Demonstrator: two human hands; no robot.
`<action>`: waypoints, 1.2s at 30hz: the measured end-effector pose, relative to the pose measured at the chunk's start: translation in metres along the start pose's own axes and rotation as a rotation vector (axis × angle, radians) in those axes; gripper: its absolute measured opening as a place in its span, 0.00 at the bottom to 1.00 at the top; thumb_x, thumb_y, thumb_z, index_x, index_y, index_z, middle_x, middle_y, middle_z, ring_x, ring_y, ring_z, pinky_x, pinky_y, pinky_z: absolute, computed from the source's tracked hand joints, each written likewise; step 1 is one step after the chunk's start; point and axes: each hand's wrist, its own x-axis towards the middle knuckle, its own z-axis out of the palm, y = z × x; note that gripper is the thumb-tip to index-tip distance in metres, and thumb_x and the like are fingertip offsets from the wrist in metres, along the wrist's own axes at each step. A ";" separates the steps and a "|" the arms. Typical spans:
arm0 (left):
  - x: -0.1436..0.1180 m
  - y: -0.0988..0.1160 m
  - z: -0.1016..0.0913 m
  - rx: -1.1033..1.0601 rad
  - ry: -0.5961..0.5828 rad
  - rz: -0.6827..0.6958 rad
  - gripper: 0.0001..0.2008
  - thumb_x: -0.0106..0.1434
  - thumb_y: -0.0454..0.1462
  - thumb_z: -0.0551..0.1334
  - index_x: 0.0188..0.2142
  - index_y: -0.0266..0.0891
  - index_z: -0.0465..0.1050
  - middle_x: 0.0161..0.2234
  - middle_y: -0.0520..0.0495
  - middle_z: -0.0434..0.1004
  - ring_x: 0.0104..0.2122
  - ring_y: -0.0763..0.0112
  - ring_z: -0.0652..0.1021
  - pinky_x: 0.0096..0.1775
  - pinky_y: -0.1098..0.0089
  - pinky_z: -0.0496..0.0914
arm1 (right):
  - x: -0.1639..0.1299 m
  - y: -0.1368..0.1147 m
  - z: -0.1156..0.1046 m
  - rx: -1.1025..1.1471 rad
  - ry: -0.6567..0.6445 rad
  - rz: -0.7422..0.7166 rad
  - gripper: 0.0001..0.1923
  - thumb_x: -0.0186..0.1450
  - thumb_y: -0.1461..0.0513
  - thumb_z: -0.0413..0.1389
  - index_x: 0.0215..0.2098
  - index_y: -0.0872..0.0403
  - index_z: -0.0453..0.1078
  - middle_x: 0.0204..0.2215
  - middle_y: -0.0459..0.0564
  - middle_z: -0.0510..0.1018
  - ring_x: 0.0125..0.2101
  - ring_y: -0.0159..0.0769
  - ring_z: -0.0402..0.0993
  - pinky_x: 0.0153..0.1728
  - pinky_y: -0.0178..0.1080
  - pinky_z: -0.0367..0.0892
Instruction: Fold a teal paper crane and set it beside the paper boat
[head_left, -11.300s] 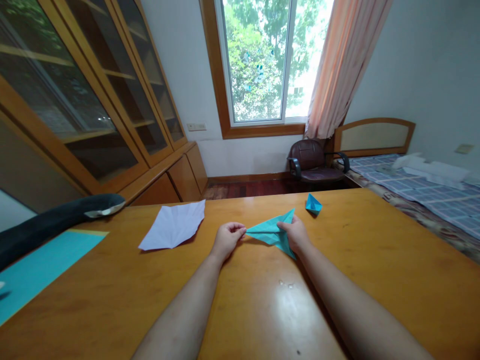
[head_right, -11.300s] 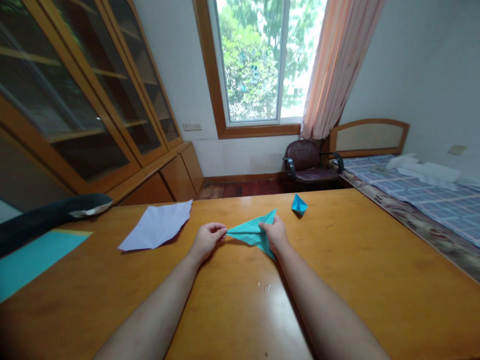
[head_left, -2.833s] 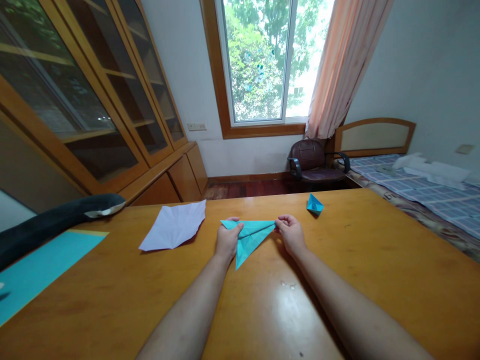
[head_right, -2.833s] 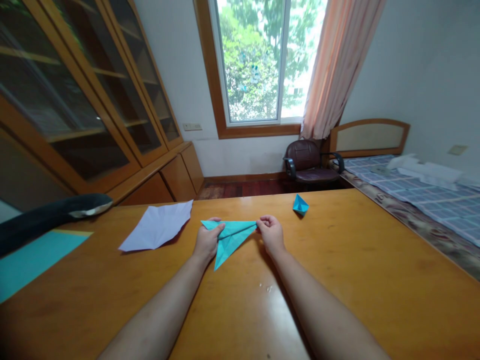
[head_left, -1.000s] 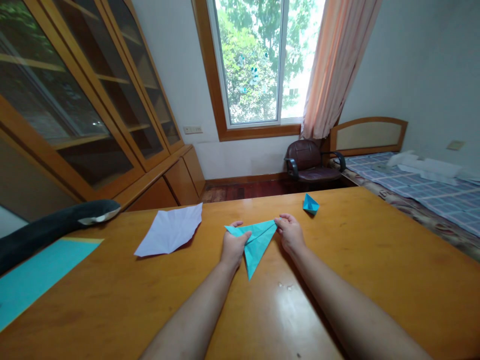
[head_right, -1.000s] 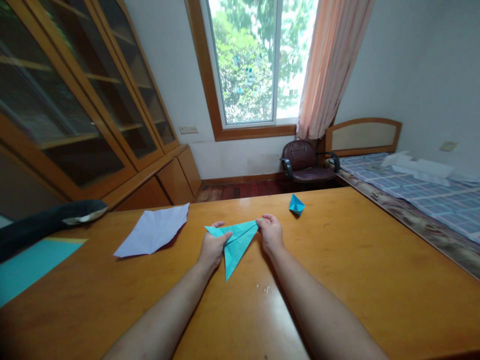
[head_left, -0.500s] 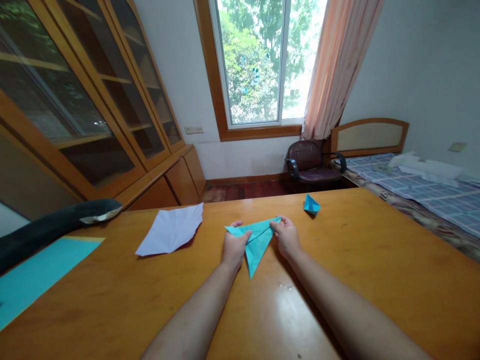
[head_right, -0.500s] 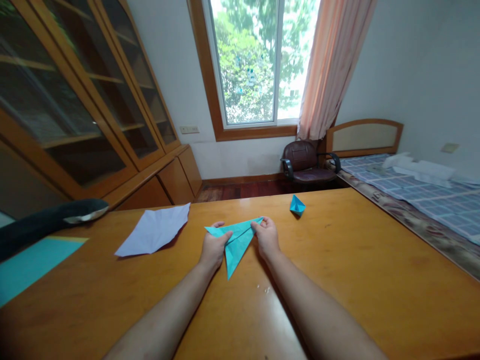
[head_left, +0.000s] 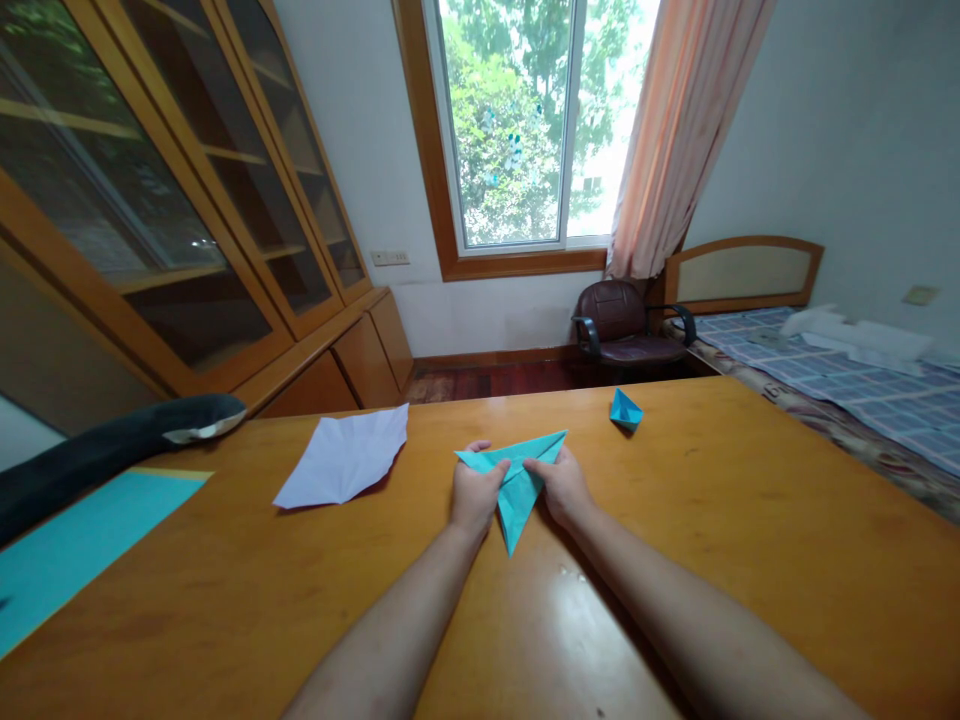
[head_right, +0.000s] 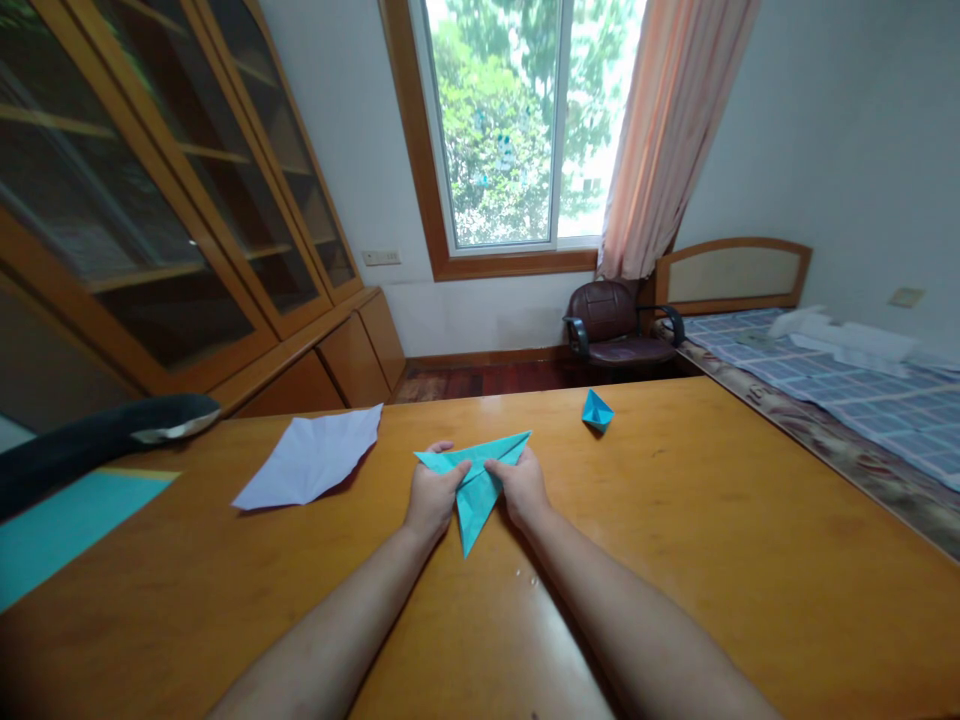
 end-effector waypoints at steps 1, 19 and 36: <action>0.000 0.000 0.000 0.008 0.000 0.001 0.29 0.44 0.37 0.70 0.47 0.37 0.67 0.24 0.55 0.74 0.22 0.73 0.74 0.26 0.73 0.69 | 0.001 -0.002 -0.001 0.010 0.022 -0.009 0.18 0.43 0.63 0.66 0.32 0.53 0.68 0.28 0.46 0.81 0.27 0.38 0.76 0.33 0.40 0.72; 0.002 0.001 -0.005 0.017 0.011 -0.028 0.28 0.44 0.36 0.70 0.46 0.37 0.67 0.24 0.55 0.73 0.23 0.72 0.75 0.27 0.72 0.70 | 0.038 -0.018 -0.045 0.137 0.437 -0.145 0.23 0.44 0.60 0.67 0.31 0.51 0.59 0.18 0.38 0.73 0.20 0.28 0.70 0.22 0.30 0.67; 0.003 -0.004 -0.007 -0.117 -0.071 -0.008 0.35 0.43 0.42 0.73 0.50 0.37 0.65 0.30 0.51 0.76 0.28 0.70 0.77 0.35 0.69 0.72 | -0.005 -0.006 -0.004 0.021 -0.188 0.153 0.20 0.44 0.54 0.68 0.32 0.55 0.74 0.28 0.50 0.81 0.30 0.42 0.77 0.33 0.42 0.72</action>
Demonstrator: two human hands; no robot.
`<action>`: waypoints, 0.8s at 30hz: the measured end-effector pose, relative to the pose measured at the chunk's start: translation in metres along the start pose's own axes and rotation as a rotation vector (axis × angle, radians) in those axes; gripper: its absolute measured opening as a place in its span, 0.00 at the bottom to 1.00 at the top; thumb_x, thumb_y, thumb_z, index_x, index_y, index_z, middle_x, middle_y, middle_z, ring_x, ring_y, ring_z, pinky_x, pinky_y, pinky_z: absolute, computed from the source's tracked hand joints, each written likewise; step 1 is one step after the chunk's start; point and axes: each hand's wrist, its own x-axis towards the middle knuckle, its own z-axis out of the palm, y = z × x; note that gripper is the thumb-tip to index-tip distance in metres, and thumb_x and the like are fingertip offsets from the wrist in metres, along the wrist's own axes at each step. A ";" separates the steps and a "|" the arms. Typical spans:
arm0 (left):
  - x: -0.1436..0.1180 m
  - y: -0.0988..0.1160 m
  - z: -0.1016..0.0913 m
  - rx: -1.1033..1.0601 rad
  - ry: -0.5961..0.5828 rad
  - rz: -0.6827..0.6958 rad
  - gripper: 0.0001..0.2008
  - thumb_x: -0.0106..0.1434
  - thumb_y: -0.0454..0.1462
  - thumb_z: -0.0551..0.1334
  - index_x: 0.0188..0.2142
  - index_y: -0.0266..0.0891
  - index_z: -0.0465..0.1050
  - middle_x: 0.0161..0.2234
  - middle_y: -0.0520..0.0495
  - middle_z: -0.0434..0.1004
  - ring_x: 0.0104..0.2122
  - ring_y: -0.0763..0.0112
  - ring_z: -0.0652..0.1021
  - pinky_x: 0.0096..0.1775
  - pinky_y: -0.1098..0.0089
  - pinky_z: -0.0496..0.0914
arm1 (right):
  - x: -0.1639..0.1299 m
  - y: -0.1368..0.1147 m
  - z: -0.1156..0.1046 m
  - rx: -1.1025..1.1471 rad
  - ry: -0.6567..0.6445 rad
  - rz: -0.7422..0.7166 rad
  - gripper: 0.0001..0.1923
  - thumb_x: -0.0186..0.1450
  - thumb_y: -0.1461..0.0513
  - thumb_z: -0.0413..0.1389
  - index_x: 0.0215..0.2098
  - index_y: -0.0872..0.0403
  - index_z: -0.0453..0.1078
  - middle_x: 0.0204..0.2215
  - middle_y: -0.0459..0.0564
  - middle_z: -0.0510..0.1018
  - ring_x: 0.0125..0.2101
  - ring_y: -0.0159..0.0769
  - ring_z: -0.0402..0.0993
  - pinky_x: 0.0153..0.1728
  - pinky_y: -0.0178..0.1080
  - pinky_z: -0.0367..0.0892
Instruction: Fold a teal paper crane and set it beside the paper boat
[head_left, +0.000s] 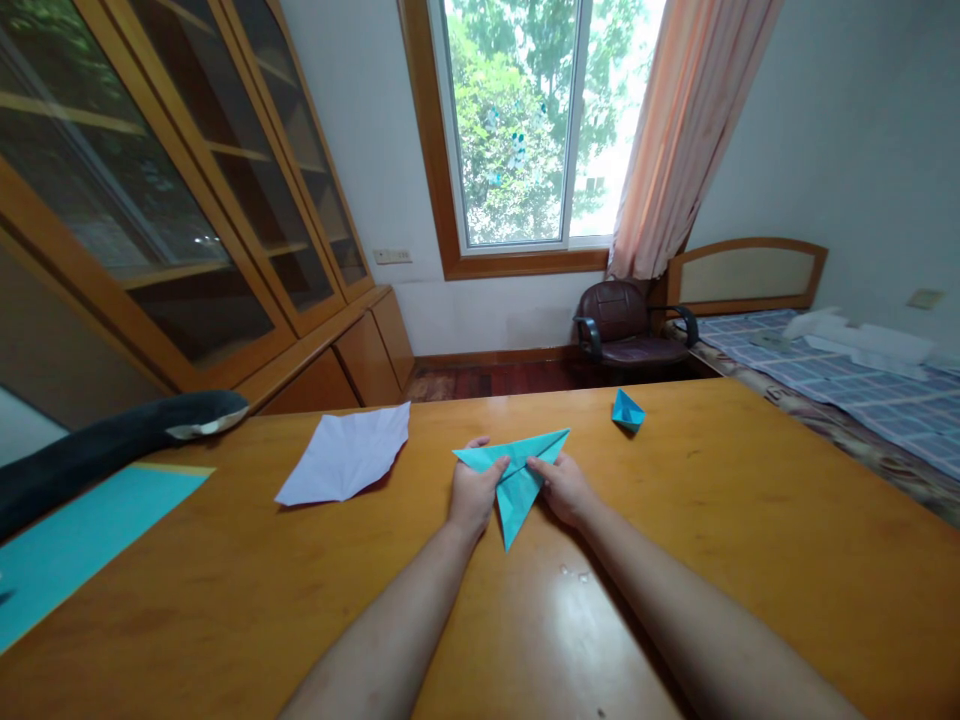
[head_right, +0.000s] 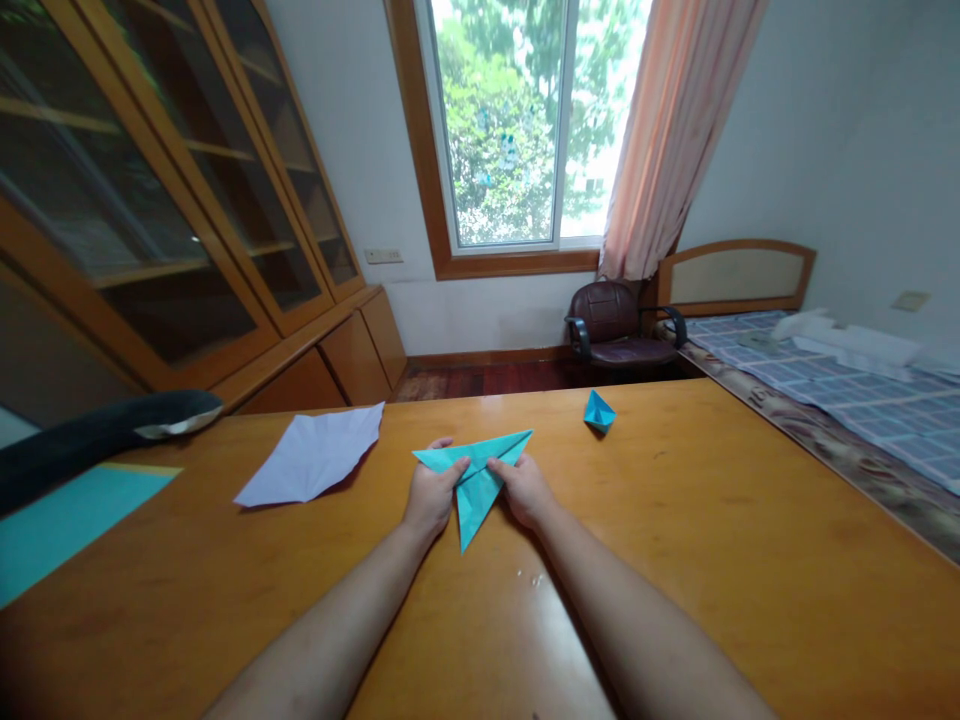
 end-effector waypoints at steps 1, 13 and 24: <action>-0.001 0.001 0.000 0.016 -0.009 0.010 0.35 0.44 0.43 0.73 0.49 0.37 0.65 0.31 0.51 0.77 0.29 0.70 0.77 0.35 0.69 0.72 | 0.001 0.001 0.000 0.002 0.014 -0.005 0.19 0.45 0.54 0.68 0.31 0.55 0.74 0.28 0.50 0.81 0.30 0.42 0.77 0.34 0.43 0.72; -0.002 0.002 0.000 0.367 0.121 0.448 0.26 0.54 0.37 0.65 0.52 0.41 0.62 0.45 0.42 0.69 0.44 0.65 0.73 0.46 0.64 0.69 | 0.020 -0.019 -0.036 -0.333 0.846 -0.381 0.15 0.49 0.52 0.63 0.21 0.55 0.70 0.20 0.51 0.78 0.24 0.40 0.73 0.24 0.37 0.65; -0.029 0.008 0.003 0.833 -0.271 0.944 0.30 0.59 0.32 0.59 0.60 0.42 0.56 0.48 0.38 0.70 0.49 0.57 0.72 0.51 0.56 0.67 | -0.009 -0.026 -0.004 -0.667 0.248 -0.716 0.05 0.56 0.58 0.60 0.33 0.45 0.76 0.36 0.48 0.80 0.43 0.44 0.73 0.51 0.47 0.66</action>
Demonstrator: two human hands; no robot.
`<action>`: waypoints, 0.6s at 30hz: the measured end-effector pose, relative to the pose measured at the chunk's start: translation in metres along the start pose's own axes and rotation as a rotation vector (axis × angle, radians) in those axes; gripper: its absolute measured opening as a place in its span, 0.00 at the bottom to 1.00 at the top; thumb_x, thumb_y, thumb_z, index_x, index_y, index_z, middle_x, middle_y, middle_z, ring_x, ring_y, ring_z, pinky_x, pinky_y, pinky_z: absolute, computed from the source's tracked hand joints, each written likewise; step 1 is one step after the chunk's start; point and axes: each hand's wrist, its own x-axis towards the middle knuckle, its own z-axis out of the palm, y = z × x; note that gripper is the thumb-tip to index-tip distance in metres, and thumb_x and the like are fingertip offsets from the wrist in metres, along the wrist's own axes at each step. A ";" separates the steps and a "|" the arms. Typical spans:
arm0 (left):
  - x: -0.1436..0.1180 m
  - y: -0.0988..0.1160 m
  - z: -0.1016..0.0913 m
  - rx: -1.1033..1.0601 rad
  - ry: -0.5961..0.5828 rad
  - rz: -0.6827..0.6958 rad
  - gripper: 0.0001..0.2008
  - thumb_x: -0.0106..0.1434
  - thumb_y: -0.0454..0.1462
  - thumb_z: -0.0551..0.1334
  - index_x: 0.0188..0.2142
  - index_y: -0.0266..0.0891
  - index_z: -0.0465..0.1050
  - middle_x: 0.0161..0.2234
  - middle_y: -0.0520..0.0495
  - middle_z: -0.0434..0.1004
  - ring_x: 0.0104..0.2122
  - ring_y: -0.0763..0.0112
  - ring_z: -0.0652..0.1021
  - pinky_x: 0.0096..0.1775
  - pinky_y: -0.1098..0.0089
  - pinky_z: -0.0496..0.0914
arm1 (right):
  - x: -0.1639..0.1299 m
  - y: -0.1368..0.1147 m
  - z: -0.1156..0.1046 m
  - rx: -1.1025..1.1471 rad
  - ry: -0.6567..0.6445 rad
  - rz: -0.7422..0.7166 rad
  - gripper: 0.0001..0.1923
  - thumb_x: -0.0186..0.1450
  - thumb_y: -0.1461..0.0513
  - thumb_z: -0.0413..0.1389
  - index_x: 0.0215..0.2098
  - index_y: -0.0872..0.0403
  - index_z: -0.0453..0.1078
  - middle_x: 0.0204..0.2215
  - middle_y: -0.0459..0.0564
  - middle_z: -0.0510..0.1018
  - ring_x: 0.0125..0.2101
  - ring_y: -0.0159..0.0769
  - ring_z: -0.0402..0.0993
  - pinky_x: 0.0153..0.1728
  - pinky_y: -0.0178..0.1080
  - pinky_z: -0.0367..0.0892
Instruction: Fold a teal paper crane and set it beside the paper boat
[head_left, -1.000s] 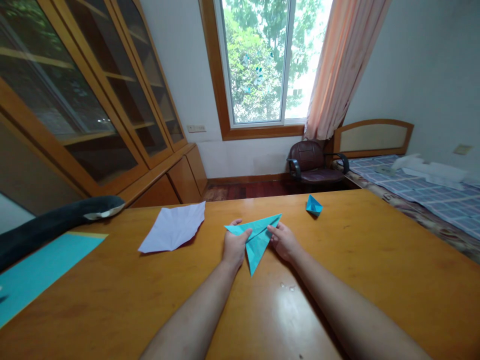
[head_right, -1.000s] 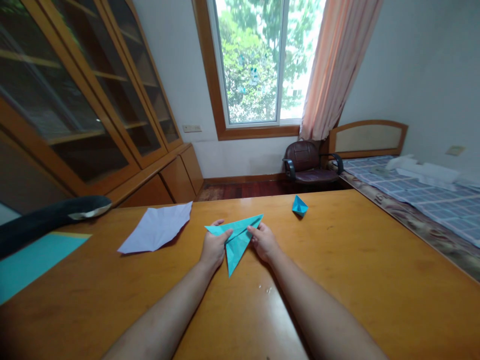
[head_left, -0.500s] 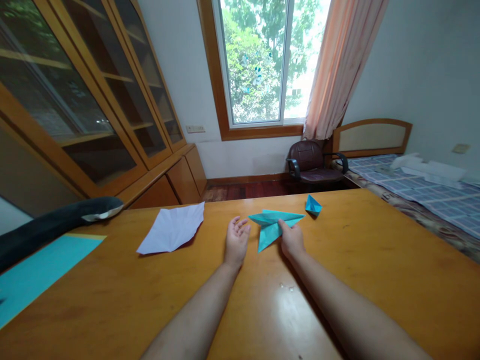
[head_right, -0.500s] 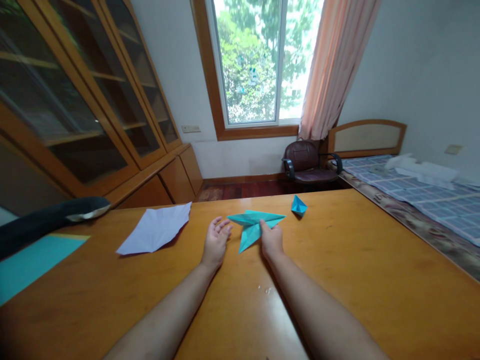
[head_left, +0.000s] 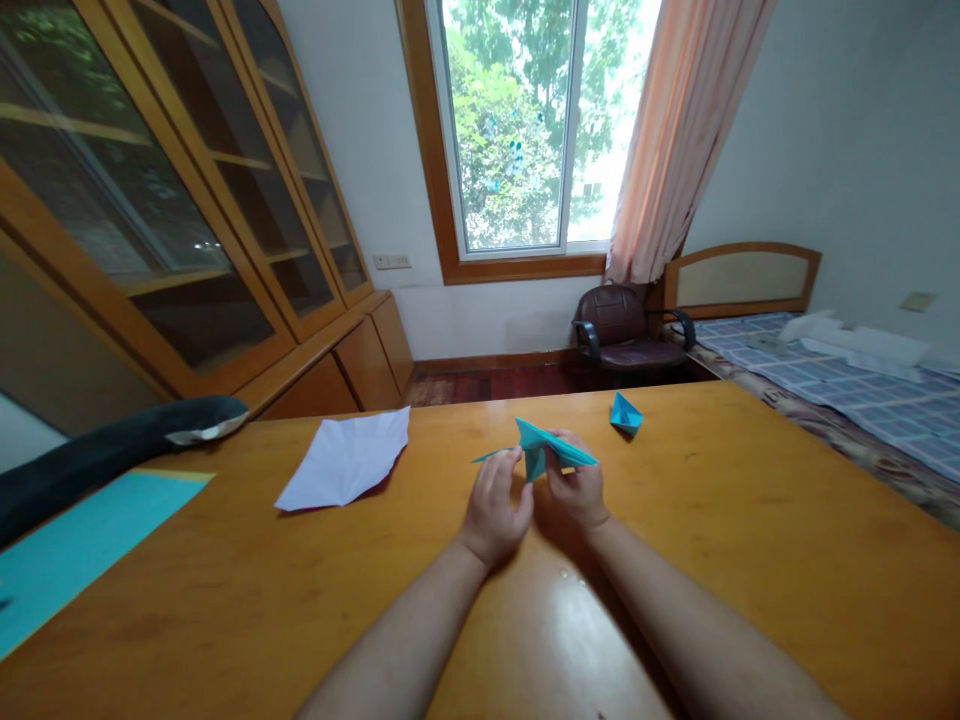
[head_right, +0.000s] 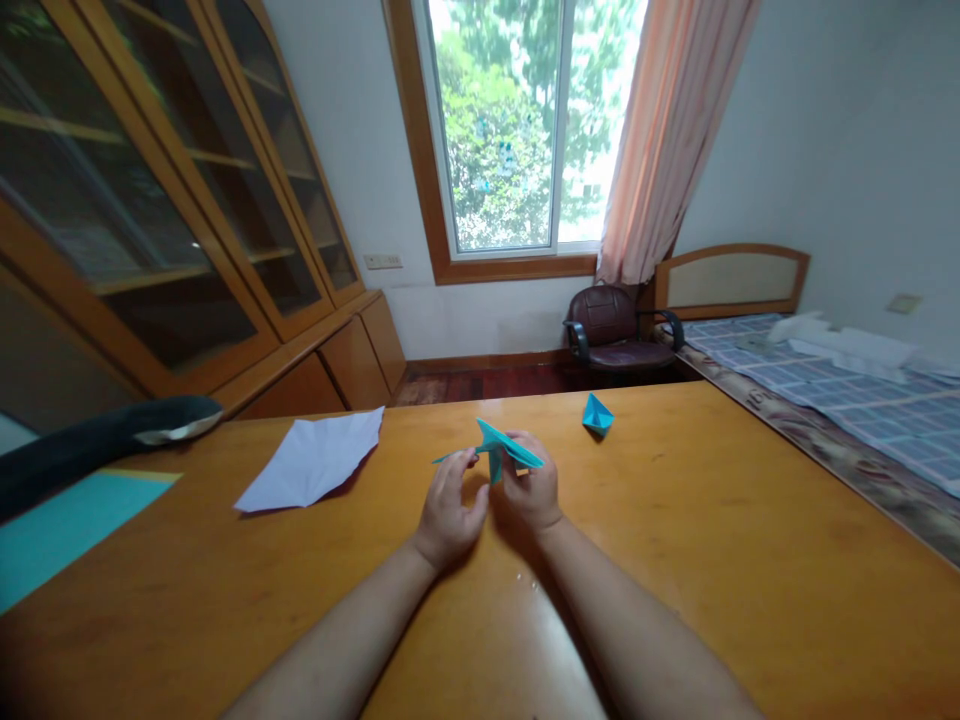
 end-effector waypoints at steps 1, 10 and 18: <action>0.000 -0.001 0.001 0.020 0.013 -0.006 0.31 0.59 0.32 0.59 0.61 0.42 0.54 0.49 0.37 0.69 0.50 0.57 0.71 0.52 0.56 0.66 | -0.002 -0.002 0.000 -0.014 -0.052 -0.034 0.05 0.57 0.59 0.59 0.32 0.45 0.76 0.36 0.48 0.80 0.45 0.44 0.72 0.53 0.48 0.64; 0.009 -0.001 -0.009 0.192 0.125 -0.042 0.15 0.59 0.37 0.61 0.46 0.38 0.69 0.43 0.40 0.68 0.44 0.59 0.71 0.47 0.59 0.68 | -0.007 -0.001 -0.006 -0.131 -0.186 -0.210 0.11 0.54 0.62 0.61 0.36 0.45 0.76 0.45 0.50 0.78 0.46 0.44 0.73 0.51 0.47 0.67; 0.007 -0.005 -0.012 -0.020 -0.006 -0.181 0.20 0.61 0.40 0.58 0.53 0.40 0.66 0.41 0.44 0.78 0.36 0.66 0.77 0.38 0.68 0.71 | -0.009 0.008 -0.005 -0.414 -0.291 -0.614 0.16 0.59 0.65 0.53 0.45 0.51 0.72 0.46 0.57 0.76 0.45 0.43 0.73 0.44 0.45 0.71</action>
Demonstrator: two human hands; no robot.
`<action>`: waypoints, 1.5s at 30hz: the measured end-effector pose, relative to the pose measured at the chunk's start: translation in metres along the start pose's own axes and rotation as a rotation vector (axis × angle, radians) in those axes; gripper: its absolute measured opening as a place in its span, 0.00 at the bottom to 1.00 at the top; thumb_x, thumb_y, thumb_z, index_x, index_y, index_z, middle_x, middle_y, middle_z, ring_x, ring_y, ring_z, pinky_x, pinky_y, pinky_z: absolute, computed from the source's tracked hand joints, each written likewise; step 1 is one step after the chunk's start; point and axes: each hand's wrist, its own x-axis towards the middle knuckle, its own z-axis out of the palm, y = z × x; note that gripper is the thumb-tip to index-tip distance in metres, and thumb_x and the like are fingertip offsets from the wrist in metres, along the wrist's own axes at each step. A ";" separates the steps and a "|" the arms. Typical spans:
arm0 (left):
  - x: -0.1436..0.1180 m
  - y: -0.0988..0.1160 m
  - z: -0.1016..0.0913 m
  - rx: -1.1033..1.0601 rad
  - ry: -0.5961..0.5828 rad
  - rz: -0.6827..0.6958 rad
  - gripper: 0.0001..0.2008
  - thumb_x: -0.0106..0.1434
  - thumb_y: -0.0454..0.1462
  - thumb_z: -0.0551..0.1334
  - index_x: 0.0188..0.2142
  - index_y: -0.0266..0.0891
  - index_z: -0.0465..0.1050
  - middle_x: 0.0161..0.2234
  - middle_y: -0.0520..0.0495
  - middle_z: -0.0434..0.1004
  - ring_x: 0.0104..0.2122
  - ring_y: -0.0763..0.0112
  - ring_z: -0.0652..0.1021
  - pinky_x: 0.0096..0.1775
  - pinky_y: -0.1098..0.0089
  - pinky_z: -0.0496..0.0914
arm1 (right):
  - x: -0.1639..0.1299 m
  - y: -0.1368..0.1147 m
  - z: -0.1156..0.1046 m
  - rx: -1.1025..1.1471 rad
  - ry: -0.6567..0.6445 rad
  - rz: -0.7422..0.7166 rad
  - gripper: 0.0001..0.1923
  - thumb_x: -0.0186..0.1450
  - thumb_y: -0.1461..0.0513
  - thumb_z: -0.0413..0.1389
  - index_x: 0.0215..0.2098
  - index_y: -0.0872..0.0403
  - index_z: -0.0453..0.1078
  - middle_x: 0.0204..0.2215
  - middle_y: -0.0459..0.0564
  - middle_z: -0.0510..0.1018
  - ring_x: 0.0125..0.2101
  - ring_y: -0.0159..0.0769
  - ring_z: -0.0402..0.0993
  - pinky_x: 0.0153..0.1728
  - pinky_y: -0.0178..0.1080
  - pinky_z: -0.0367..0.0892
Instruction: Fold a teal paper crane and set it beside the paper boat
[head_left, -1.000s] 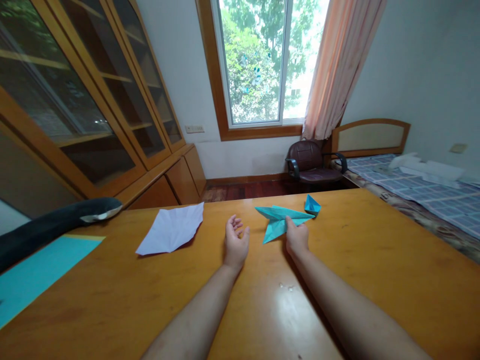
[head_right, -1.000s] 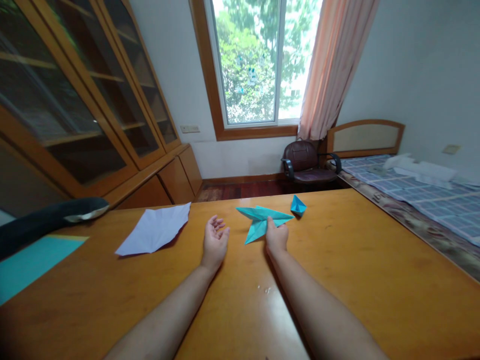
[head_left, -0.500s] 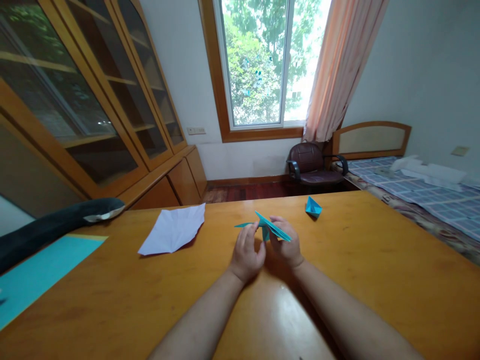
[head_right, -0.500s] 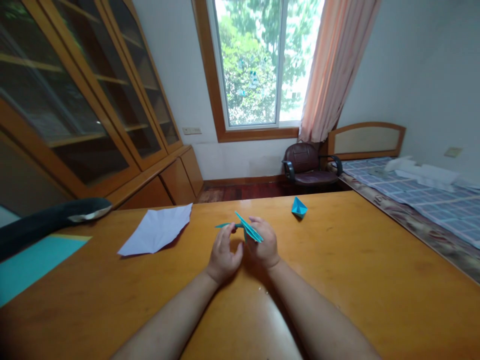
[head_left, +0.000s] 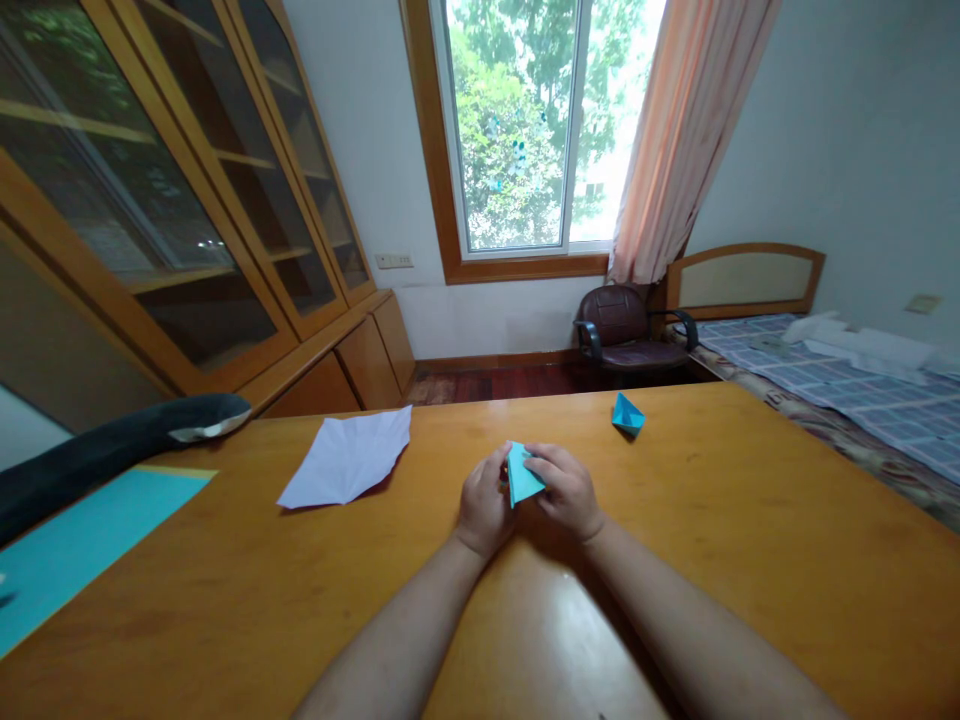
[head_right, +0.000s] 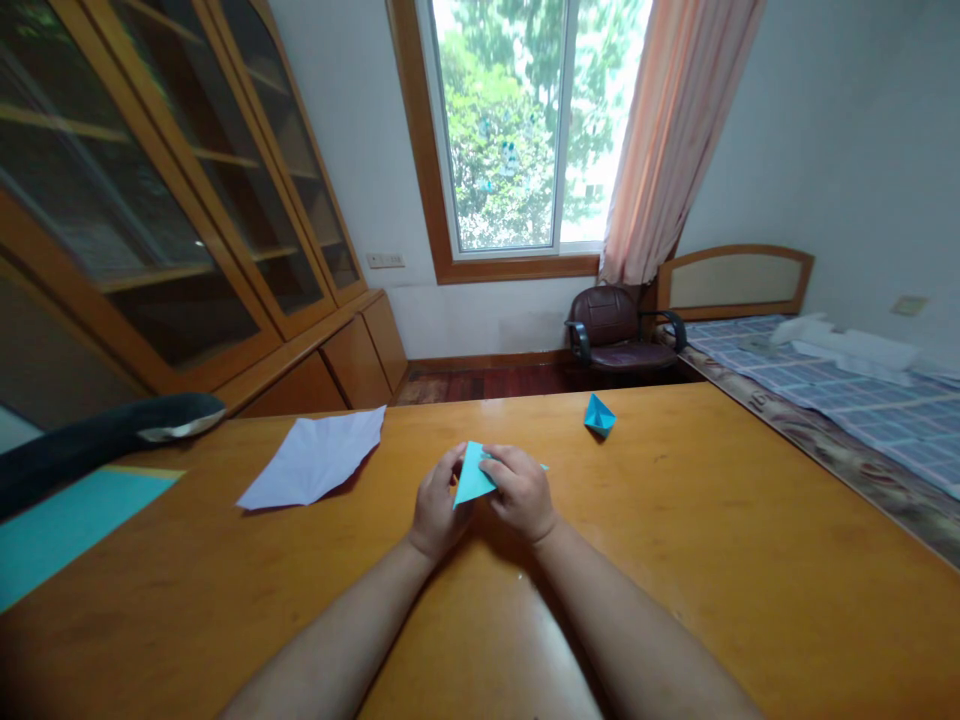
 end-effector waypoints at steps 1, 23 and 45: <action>0.000 0.000 -0.001 -0.030 -0.011 -0.006 0.21 0.60 0.40 0.59 0.53 0.40 0.67 0.41 0.44 0.78 0.37 0.65 0.77 0.38 0.68 0.71 | 0.000 0.000 0.000 -0.017 -0.025 0.001 0.16 0.59 0.65 0.53 0.46 0.50 0.72 0.46 0.56 0.76 0.45 0.43 0.73 0.44 0.45 0.71; 0.017 -0.032 0.000 -1.017 0.189 -0.703 0.19 0.39 0.34 0.72 0.32 0.38 0.72 0.24 0.57 0.71 0.22 0.80 0.68 0.25 0.79 0.60 | -0.009 0.048 0.007 0.501 0.100 0.885 0.28 0.53 0.59 0.60 0.52 0.53 0.68 0.36 0.51 0.76 0.31 0.36 0.72 0.34 0.41 0.71; 0.012 -0.029 -0.006 -1.186 -0.231 -0.770 0.21 0.40 0.33 0.74 0.36 0.37 0.74 0.27 0.52 0.72 0.27 0.77 0.71 0.29 0.77 0.61 | -0.001 0.026 -0.001 1.036 -0.141 0.927 0.14 0.44 0.54 0.68 0.26 0.52 0.75 0.28 0.46 0.79 0.30 0.38 0.74 0.35 0.39 0.69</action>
